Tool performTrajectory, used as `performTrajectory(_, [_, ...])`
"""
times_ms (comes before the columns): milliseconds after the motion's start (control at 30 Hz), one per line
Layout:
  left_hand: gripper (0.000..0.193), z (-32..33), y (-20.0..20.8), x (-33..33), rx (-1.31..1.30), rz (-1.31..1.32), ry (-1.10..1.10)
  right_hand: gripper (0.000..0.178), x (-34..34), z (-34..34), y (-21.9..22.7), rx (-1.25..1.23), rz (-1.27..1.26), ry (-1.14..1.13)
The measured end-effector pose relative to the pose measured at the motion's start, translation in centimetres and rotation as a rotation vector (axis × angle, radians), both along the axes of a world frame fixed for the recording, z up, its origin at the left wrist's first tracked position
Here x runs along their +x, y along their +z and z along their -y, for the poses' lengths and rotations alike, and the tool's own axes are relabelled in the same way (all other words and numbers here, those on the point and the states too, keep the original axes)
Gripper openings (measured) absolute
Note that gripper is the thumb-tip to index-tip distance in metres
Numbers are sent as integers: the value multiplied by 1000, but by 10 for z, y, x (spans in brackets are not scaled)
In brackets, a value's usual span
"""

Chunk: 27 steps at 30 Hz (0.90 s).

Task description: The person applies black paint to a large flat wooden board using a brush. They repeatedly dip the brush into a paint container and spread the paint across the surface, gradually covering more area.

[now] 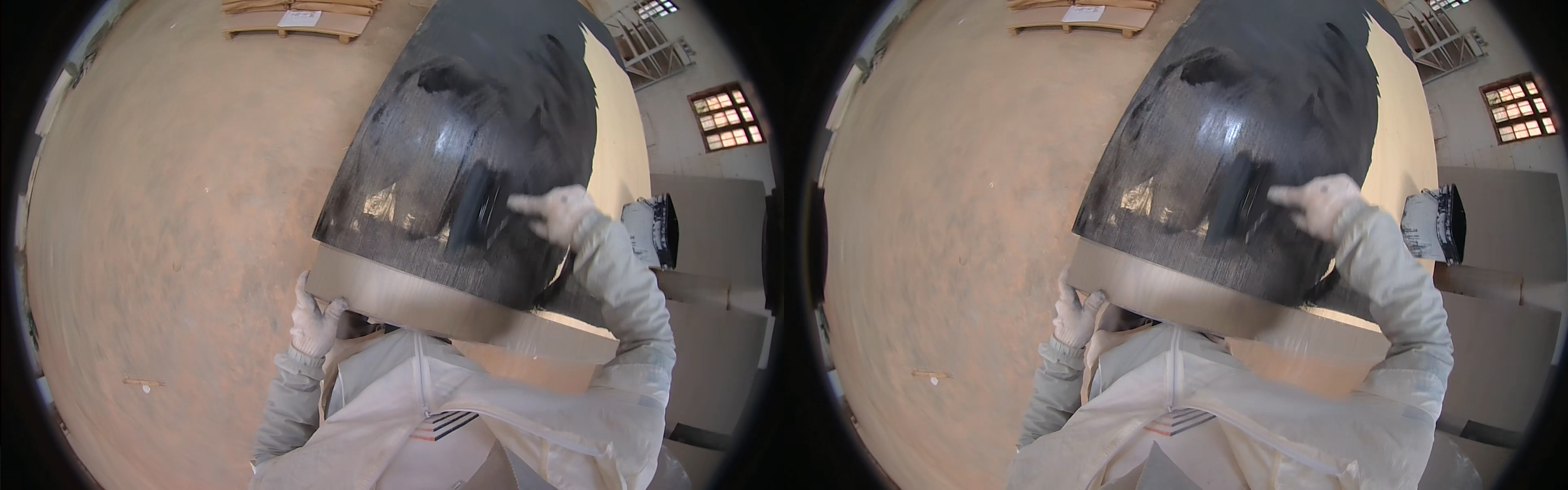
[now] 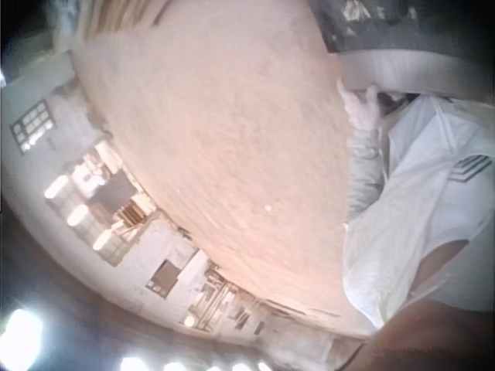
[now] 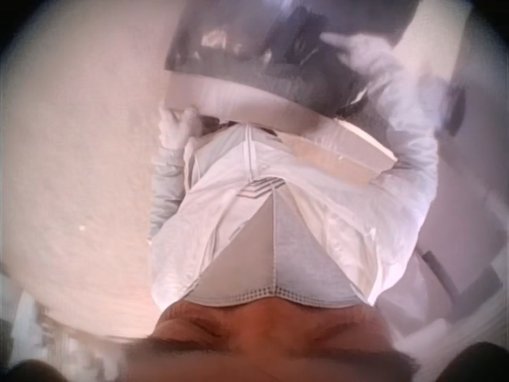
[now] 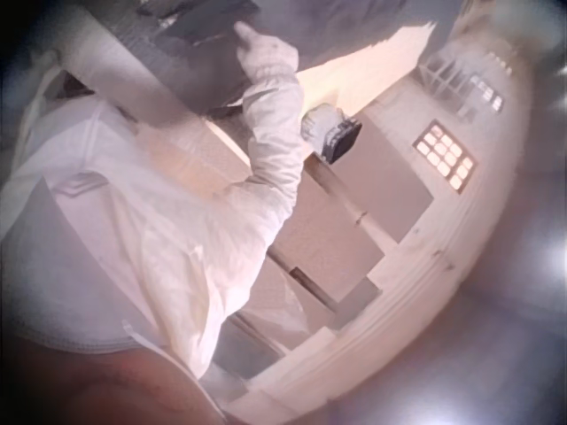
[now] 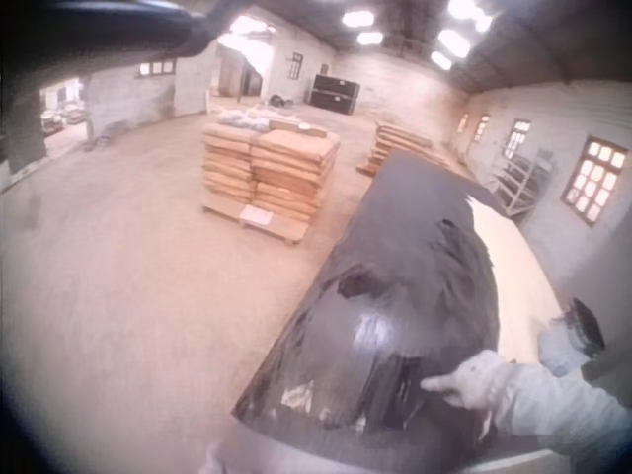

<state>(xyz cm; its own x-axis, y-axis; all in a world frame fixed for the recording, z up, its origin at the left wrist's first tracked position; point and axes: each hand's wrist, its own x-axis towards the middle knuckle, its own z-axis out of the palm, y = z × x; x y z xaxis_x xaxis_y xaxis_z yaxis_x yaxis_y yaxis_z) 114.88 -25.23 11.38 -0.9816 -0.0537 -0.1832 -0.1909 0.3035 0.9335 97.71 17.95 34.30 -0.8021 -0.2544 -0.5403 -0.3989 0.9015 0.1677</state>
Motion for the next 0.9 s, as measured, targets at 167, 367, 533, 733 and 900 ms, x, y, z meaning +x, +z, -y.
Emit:
performTrajectory(167, [80,-3,4,0,43,42,25,52,-6,0,0,102,-19,-117])
performTrajectory(367, [81,-2,11,-3,-14,129,16,51,-52,-17,4,-35,-66,-249])
performTrajectory(533, [85,2,-6,-1,32,4,23,56,18,49,5,157,73,-26])
performTrajectory(733, [88,-1,7,-3,31,56,15,50,41,45,-9,79,-74,-205])
performTrajectory(900, [90,-1,5,-2,74,29,37,49,62,72,-1,-10,-7,-136])
